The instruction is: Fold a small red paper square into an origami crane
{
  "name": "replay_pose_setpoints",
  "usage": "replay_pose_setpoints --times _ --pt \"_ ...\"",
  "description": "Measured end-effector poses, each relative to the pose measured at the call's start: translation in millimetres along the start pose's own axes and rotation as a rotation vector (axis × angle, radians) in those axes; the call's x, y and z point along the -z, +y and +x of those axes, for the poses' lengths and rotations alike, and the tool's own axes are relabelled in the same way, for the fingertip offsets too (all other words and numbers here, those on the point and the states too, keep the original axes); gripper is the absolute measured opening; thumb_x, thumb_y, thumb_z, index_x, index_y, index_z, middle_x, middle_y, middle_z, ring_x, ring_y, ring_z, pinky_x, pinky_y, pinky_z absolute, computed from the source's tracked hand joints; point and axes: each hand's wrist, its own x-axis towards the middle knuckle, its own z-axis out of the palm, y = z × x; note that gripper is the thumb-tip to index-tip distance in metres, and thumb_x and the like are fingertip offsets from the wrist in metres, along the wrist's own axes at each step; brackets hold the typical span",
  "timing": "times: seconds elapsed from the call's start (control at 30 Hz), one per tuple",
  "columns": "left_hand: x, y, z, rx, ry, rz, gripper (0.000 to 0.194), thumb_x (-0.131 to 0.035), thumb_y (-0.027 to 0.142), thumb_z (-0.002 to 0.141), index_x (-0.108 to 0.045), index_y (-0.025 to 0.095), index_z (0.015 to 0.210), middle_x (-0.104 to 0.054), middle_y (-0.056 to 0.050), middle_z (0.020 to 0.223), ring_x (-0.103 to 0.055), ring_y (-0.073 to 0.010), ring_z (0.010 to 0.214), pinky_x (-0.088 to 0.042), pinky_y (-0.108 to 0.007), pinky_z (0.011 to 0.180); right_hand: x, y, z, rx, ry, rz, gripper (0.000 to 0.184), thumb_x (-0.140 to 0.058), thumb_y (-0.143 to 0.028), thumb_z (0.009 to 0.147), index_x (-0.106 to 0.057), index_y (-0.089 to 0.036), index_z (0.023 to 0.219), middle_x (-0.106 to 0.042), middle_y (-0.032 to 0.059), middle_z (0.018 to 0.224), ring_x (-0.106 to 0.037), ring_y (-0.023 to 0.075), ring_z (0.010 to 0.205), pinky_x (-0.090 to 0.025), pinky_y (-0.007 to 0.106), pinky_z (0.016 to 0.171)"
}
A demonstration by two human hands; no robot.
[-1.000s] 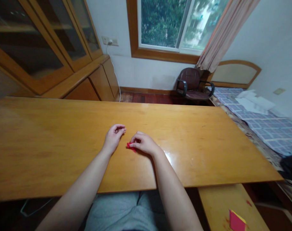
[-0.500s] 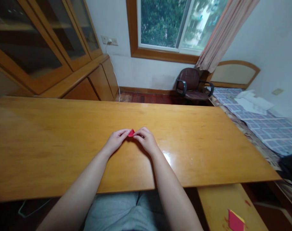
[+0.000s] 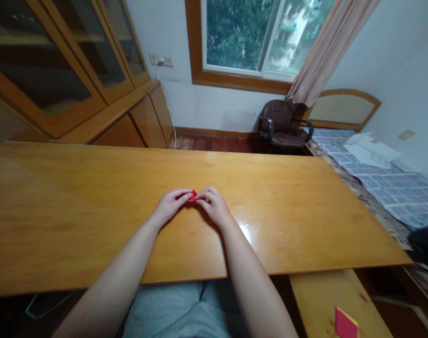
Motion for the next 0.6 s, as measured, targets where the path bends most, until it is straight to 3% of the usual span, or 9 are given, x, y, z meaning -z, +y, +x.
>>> replay_pose_setpoints --times 0.3,0.5,0.6 --pt "-2.7 -9.0 -1.5 0.012 0.079 0.032 0.02 -0.059 0.035 0.084 -0.073 0.021 0.086 -0.074 -0.004 0.089 -0.067 -0.0206 0.085 -0.051 -0.031 0.081 1.1 -9.3 -1.2 0.024 -0.039 0.025 0.011 -0.064 -0.021 0.087 -0.072 -0.023 0.094 -0.064 0.0045 0.093 -0.06 0.0171 0.084 -0.05 0.031 0.077" --pt "-2.0 -7.4 -2.1 -0.037 0.104 0.07 0.02 -0.059 0.035 0.084 -0.073 0.02 0.085 -0.073 -0.004 0.087 -0.066 -0.0202 0.082 -0.051 -0.031 0.078 2.3 -5.6 0.6 -0.024 0.08 -0.026 0.013 -0.058 -0.024 0.091 -0.071 -0.021 0.094 -0.067 0.005 0.09 -0.062 0.0178 0.086 -0.049 0.032 0.081" --pt "-0.9 -3.5 -3.5 -0.064 0.073 0.094 0.021 -0.058 0.035 0.086 -0.073 0.021 0.086 -0.071 -0.004 0.086 -0.065 -0.0193 0.08 -0.05 -0.029 0.076 1.0 -1.3 1.9 -0.056 0.053 -0.049 0.012 -0.061 -0.026 0.09 -0.071 -0.02 0.092 -0.067 0.0048 0.089 -0.062 0.017 0.082 -0.048 0.031 0.079"
